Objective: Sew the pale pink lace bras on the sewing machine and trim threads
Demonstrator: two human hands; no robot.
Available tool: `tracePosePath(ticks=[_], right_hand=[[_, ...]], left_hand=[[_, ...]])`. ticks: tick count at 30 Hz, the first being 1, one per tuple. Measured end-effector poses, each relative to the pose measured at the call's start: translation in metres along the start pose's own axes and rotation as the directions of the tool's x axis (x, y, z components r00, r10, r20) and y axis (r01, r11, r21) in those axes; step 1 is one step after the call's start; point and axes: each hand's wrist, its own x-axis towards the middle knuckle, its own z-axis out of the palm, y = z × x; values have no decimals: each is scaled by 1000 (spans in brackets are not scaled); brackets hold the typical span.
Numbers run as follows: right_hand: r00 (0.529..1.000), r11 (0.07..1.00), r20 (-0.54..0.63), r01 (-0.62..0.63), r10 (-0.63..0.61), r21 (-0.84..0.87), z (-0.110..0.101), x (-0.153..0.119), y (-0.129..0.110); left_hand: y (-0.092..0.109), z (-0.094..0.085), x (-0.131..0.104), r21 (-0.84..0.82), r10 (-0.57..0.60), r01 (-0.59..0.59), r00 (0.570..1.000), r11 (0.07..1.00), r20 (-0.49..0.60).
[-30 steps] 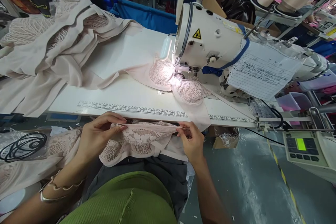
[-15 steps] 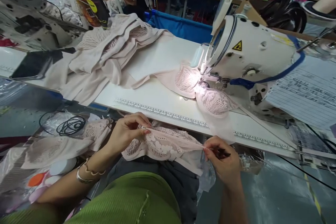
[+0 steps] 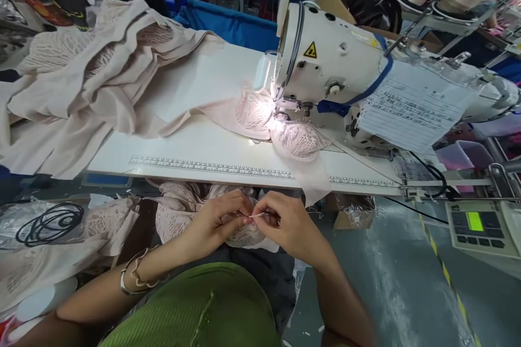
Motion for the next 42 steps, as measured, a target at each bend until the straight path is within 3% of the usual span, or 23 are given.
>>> tracePosePath(ticks=[9,14,21,26,29,31,35,42], right_hand=[[991,995,-106,-76,82,59,1,2,3],[985,988,-138,-87,104,127,6,3,8],[903,980,-429,53,36,194,16,-9,23],[931,992,-347,-83,113,100,20,-8,19],[960,969,-204,-154,193,192,20,-3,19],[960,950,-169,-175,223,260,21,-1,21],[944,942,-244,-143,221,302,27,2,24],[881,994,-470,-3,56,113,32,-4,20]], left_hand=[[-2,10,0,57,-29,37,991,998,-134],[-7,11,3,13,-134,139,975,990,-180],[-6,5,7,-212,-327,286,925,934,-191],[-5,4,7,-216,-322,280,927,935,-191],[-4,5,7,-181,-307,274,934,944,-185],[-3,5,7,-162,-296,269,938,949,-179],[-2,6,7,-151,-287,263,942,953,-174],[-5,4,7,-229,-329,289,931,930,-160]])
